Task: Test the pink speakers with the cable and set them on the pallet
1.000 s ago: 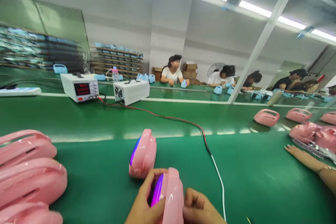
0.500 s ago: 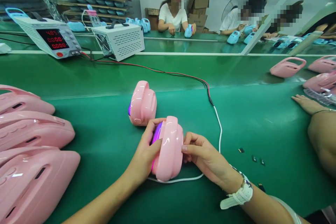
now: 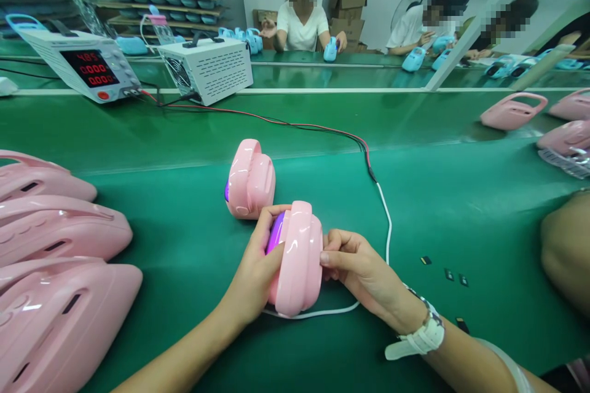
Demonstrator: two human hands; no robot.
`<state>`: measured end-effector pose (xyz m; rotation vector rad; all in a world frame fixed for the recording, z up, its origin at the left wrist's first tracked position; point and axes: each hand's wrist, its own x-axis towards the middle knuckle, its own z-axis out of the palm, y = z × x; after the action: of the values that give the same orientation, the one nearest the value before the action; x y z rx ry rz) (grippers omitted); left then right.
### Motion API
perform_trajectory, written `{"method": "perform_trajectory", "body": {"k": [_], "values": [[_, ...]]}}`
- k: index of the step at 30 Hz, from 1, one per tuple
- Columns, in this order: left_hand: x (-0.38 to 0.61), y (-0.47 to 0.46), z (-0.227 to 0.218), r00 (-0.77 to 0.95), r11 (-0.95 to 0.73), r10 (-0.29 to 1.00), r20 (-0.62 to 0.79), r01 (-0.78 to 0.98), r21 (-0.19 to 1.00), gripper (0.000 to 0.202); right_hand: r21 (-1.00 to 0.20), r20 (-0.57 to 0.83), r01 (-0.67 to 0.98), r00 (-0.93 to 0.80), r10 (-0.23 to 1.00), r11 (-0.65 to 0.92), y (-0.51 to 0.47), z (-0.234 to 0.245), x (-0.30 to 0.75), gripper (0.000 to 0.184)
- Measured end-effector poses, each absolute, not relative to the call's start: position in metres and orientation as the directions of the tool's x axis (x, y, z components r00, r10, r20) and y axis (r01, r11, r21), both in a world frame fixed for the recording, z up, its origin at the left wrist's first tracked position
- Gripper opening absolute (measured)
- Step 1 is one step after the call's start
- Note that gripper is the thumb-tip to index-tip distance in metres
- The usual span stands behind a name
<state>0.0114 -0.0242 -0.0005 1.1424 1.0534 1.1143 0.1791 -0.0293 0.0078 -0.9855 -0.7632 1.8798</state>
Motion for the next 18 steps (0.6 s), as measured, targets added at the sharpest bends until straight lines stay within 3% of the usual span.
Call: {"method": "perform_trajectory", "body": {"k": [18], "values": [[0.0111, -0.0229, 0.0000, 0.131, 0.080, 0.989, -0.071, -0.063, 0.995, 0.037, -0.800, -0.281, -0.431, -0.347, 0.895, -0.418, -0.0248, 0.0057, 0.1797, 0.029]]}}
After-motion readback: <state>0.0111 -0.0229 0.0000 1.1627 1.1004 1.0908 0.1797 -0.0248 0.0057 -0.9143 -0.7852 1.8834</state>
